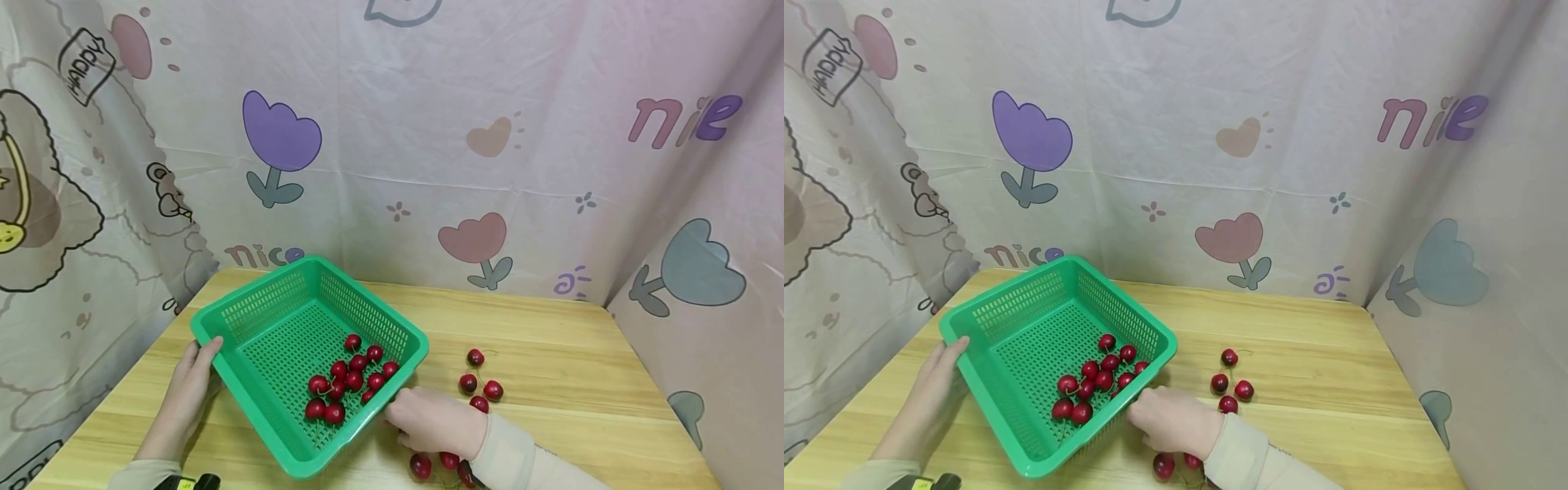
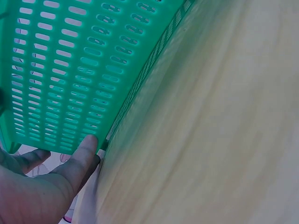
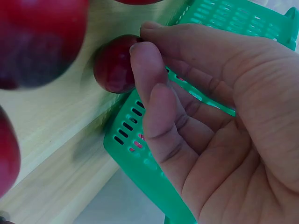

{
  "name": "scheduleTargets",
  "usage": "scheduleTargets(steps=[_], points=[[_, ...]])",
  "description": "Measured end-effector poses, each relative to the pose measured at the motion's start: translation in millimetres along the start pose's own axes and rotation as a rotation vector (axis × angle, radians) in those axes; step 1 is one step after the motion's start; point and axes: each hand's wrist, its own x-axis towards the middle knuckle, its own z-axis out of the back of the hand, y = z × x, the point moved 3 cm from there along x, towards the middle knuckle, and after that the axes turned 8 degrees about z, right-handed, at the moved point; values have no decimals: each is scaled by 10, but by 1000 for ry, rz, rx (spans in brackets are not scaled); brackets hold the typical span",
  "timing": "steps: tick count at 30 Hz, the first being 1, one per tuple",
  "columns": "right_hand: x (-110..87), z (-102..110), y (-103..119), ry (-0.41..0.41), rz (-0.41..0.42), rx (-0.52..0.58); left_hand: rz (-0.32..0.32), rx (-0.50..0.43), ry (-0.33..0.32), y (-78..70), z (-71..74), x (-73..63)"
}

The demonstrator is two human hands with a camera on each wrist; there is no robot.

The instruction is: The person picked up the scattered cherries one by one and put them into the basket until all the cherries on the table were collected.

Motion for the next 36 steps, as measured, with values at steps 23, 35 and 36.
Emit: scheduleTargets(steps=[23,35,36], points=[[-13,-7,-27,-2,1,-62,9,-38,9,-7,-22,-5],[-5,-11,-45,-63,10,-152,19,33,-4,4,-2,12],[-5,-13,-48,-73,10,-158,20,30,-3,4,-4,11]])
